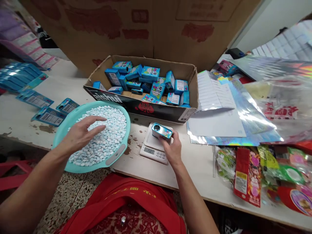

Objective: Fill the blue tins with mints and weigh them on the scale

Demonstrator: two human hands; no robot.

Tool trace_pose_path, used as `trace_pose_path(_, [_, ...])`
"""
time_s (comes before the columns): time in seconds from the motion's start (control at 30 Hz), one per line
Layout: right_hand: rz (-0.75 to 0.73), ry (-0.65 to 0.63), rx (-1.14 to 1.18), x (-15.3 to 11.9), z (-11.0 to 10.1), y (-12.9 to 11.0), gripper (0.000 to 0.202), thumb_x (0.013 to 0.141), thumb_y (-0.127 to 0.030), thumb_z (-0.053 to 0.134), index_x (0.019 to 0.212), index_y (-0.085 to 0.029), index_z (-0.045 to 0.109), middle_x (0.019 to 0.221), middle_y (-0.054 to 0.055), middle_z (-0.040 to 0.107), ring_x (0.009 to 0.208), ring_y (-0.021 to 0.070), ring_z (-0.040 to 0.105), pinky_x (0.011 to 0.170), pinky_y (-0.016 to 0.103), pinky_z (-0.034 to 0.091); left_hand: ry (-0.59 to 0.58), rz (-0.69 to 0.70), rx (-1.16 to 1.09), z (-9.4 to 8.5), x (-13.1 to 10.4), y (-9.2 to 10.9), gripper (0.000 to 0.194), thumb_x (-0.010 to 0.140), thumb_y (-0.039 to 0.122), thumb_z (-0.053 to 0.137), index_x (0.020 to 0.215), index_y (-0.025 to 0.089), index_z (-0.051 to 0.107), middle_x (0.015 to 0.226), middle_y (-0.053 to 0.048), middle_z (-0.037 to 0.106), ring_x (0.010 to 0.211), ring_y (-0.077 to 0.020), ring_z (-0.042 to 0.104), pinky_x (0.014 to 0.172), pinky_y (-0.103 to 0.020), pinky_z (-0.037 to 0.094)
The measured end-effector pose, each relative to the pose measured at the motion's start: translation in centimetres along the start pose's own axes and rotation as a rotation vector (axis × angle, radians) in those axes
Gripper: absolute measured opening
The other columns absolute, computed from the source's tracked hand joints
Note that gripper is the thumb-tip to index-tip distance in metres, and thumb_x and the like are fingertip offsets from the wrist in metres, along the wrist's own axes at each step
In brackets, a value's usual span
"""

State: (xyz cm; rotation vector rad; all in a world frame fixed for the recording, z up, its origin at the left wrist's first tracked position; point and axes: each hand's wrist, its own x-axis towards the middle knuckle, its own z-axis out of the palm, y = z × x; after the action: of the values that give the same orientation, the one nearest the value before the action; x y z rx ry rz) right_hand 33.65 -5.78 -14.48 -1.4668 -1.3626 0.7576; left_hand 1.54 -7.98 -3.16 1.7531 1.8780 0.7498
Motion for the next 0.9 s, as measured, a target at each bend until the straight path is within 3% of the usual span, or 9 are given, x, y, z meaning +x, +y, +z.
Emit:
trace_pose_path(0.1, [-0.112,-0.038,-0.069,1.7,0.7,-2.2,0.037,0.071,-0.045,0.073,0.096,-0.020,0.062,0.089,0.003,0.065,0.084,0.0212,0.061,0.079,0.038,0.049,0.142,-0.211,-0.566,1.9,-1.2,1.8,0.036,0.076,0.047,0.067,0.101,0.021,0.066,0.113,-0.009,0.066,0.107,-0.0256,0.060,0.095,-0.039,0.044])
trace_pose_path(0.2, [-0.401,-0.129,-0.125,3.2,1.1,-6.1,0.030,0.074,-0.040,0.072,0.096,-0.021,0.064,0.090,0.003,0.064,0.083,0.0204,0.060,0.076,0.035,0.048,0.186,-0.406,-1.135,3.4,-0.8,3.7,0.034,0.078,0.046,0.067,0.097,0.017,0.066,0.105,-0.012,0.068,0.103,-0.0247,0.062,0.091,-0.038,0.047])
trace_pose_path(0.3, [-0.642,-0.188,-0.146,4.0,2.3,-10.4,0.030,0.078,-0.038,0.072,0.103,-0.023,0.064,0.095,0.004,0.066,0.088,0.0218,0.061,0.082,0.037,0.045,0.207,-0.578,-1.471,4.0,0.7,4.9,0.035,0.086,0.049,0.057,0.094,0.015,0.065,0.103,-0.013,0.068,0.100,-0.0230,0.063,0.088,-0.034,0.048])
trace_pose_path(0.4, [-0.841,-0.257,-0.206,4.2,4.4,-12.9,0.027,0.082,-0.038,0.069,0.104,-0.023,0.065,0.096,0.005,0.068,0.091,0.0234,0.062,0.086,0.040,0.042,0.295,-0.665,-1.613,4.1,2.0,5.5,0.037,0.093,0.046,0.046,0.093,0.014,0.065,0.099,-0.012,0.067,0.086,-0.0174,0.063,0.077,-0.027,0.048])
trace_pose_path(0.47, [-0.895,-0.316,-0.273,4.2,5.8,-13.4,0.024,0.084,-0.038,0.066,0.103,-0.023,0.065,0.092,0.004,0.068,0.088,0.0234,0.063,0.083,0.039,0.042,0.358,-0.710,-1.688,4.2,2.4,5.6,0.038,0.095,0.042,0.042,0.089,0.012,0.063,0.088,-0.011,0.066,0.073,-0.0145,0.061,0.070,-0.025,0.047])
trace_pose_path(0.63, [-0.909,-0.303,-0.305,4.2,7.0,-13.7,0.025,0.084,-0.037,0.065,0.105,-0.023,0.064,0.094,0.004,0.068,0.090,0.0228,0.062,0.082,0.036,0.040,0.418,-0.749,-1.797,4.5,2.2,5.0,0.037,0.097,0.038,0.039,0.085,0.011,0.061,0.071,-0.006,0.061,0.060,-0.0128,0.056,0.062,-0.025,0.047])
trace_pose_path(0.77, [-0.956,-0.310,-0.382,4.2,7.2,-13.3,0.023,0.085,-0.034,0.063,0.104,-0.022,0.064,0.093,0.004,0.068,0.086,0.0226,0.061,0.078,0.035,0.038,0.429,-0.765,-1.788,4.5,2.0,5.1,0.036,0.097,0.035,0.038,0.085,0.010,0.061,0.075,-0.007,0.062,0.062,-0.0133,0.057,0.061,-0.025,0.046])
trace_pose_path(0.9, [-0.877,-0.319,-0.401,4.4,7.3,-12.6,0.025,0.084,-0.036,0.064,0.104,-0.022,0.065,0.093,0.004,0.068,0.088,0.0240,0.061,0.077,0.035,0.038,0.450,-0.786,-1.809,4.7,2.0,5.4,0.032,0.097,0.029,0.039,0.084,0.009,0.062,0.079,-0.009,0.063,0.066,-0.0139,0.059,0.066,-0.026,0.048])
